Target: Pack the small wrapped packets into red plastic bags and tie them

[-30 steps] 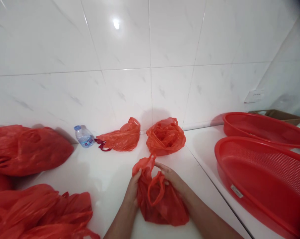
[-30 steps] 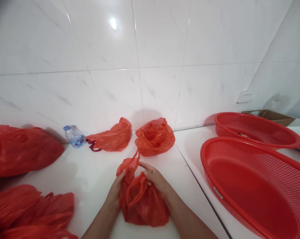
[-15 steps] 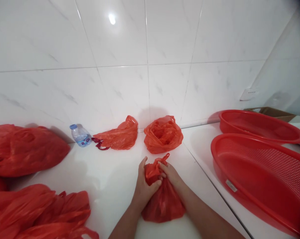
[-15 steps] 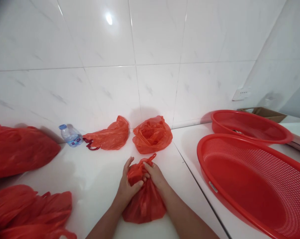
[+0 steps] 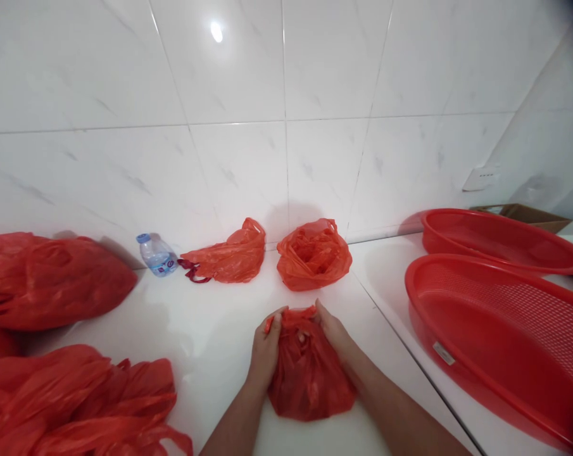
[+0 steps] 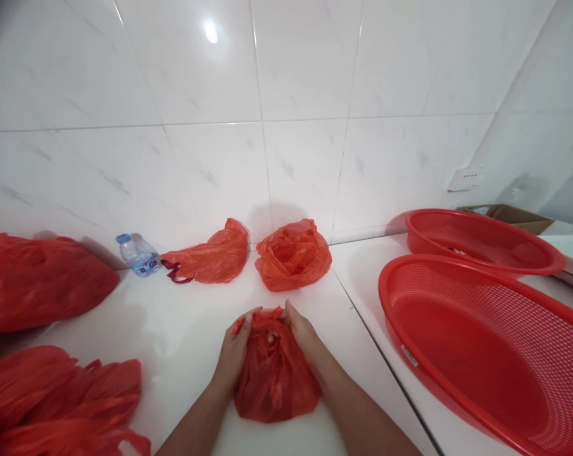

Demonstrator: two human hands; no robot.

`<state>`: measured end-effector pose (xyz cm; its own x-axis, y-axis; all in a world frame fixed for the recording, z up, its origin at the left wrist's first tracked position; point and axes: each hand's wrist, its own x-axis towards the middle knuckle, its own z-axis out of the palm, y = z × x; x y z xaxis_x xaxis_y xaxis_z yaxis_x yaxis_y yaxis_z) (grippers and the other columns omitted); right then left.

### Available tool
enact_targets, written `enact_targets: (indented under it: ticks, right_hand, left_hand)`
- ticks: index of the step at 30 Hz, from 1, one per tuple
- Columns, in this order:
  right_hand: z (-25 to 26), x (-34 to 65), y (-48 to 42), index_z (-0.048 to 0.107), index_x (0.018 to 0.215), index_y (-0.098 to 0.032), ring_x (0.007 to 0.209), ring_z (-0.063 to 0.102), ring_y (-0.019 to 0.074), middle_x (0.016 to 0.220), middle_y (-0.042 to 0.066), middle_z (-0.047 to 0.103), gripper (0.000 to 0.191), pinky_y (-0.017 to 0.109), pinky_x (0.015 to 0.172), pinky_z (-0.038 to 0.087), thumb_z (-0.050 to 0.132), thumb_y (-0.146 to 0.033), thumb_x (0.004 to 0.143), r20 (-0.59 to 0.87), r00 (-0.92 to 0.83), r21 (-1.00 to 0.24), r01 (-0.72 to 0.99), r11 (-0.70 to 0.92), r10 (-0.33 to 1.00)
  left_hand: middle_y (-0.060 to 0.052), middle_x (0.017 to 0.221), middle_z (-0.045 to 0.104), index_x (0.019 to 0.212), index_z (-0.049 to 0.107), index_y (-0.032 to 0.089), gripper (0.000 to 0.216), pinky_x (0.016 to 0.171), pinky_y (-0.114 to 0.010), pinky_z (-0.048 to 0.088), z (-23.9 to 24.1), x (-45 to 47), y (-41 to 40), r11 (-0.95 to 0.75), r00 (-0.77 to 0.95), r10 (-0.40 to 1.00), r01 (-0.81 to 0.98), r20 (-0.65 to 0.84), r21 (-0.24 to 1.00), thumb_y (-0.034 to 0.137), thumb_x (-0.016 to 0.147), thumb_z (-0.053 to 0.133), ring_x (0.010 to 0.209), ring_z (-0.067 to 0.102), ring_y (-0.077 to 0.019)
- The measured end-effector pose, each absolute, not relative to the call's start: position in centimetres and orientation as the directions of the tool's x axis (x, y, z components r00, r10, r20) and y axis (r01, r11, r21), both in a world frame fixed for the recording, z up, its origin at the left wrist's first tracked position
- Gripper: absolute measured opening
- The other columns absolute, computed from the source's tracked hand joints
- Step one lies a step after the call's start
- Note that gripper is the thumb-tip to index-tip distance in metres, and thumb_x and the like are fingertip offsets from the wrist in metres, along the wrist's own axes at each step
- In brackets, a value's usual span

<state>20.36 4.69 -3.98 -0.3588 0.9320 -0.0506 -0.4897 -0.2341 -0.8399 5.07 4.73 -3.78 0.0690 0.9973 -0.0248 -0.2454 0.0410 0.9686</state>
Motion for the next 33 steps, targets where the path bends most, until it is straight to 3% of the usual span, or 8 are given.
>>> enact_targets:
  ticks: [3,6,10,15,19,26,33]
  right_hand:
    - [-3.8,20.9,4.7,0.068,0.092,-0.015,0.066,0.059,0.0133,0.073,0.002,0.066,0.030,0.028,0.070,0.044,0.069,-0.038,0.073,0.003,-0.347,-0.898,-0.413,-0.149,0.938]
    - [-3.7,21.1,4.6,0.062,0.106,-0.019,0.076,0.060,0.0139,0.092,0.003,0.066,0.040,0.029,0.075,0.044,0.074,-0.026,0.068,0.051,-0.383,-0.911,-0.395,-0.114,0.922]
    - [-4.0,20.9,4.7,0.053,0.114,-0.022,0.066,0.056,0.0118,0.082,0.000,0.062,0.052,0.026,0.064,0.044,0.073,-0.022,0.066,0.031,-0.323,-0.957,-0.281,-0.065,0.946]
    - [-4.7,20.1,4.9,0.059,0.100,-0.022,0.056,0.045,0.0100,0.064,-0.006,0.054,0.031,0.022,0.053,0.036,0.066,-0.022,0.069,0.107,-0.082,-0.993,0.042,0.111,0.991]
    - [-5.2,19.7,4.8,0.063,0.075,-0.021,0.056,0.046,0.0115,0.062,-0.003,0.058,0.005,0.023,0.052,0.035,0.060,-0.022,0.071,0.196,0.053,-0.971,0.149,0.186,0.979]
    - [-5.8,20.0,5.4,0.068,0.083,-0.021,0.070,0.058,0.0162,0.078,0.001,0.067,0.022,0.028,0.065,0.043,0.051,-0.017,0.070,0.194,0.085,-0.978,0.091,0.186,0.977]
    - [-5.5,21.3,6.0,0.068,0.073,-0.018,0.065,0.057,0.0146,0.070,0.000,0.066,0.025,0.027,0.064,0.044,0.047,-0.011,0.061,0.102,-0.039,-0.989,-0.114,0.097,0.994]
  left_hand:
    - [-0.010,0.115,0.066,0.110,0.066,0.018,0.041,0.102,-0.037,0.037,-4.0,4.9,4.8,0.047,0.109,0.994,-0.217,-0.024,0.975,0.043,0.078,0.062,0.113,0.056,-0.0255]
    - [-0.009,0.116,0.065,0.110,0.066,0.019,0.039,0.100,-0.036,0.039,-4.1,4.9,4.8,0.006,0.130,0.991,-0.180,0.018,0.984,0.043,0.080,0.060,0.111,0.057,-0.0250]
    - [-0.009,0.106,0.068,0.106,0.066,0.017,0.037,0.089,-0.034,0.044,-4.0,5.0,4.8,-0.040,0.114,0.992,-0.140,0.056,0.989,0.044,0.083,0.055,0.097,0.062,-0.0238]
    - [-0.008,0.098,0.070,0.102,0.067,0.017,0.035,0.080,-0.030,0.047,-3.8,5.1,4.3,-0.072,0.106,0.990,-0.148,0.088,0.986,0.044,0.083,0.055,0.090,0.063,-0.0224]
    - [-0.008,0.101,0.070,0.101,0.068,0.018,0.032,0.084,-0.029,0.045,-3.7,5.3,4.1,-0.111,0.156,0.980,-0.087,0.124,0.990,0.042,0.083,0.056,0.095,0.062,-0.0230]
    - [-0.008,0.105,0.070,0.101,0.072,0.021,0.029,0.095,-0.033,0.040,-4.1,5.4,4.2,-0.182,0.199,0.964,0.008,0.176,0.983,0.040,0.082,0.059,0.101,0.060,-0.0243]
    - [-0.007,0.111,0.067,0.110,0.068,0.023,0.031,0.091,-0.032,0.042,-4.0,5.6,3.8,-0.243,0.278,0.933,0.017,0.229,0.970,0.037,0.084,0.056,0.099,0.060,-0.0226]
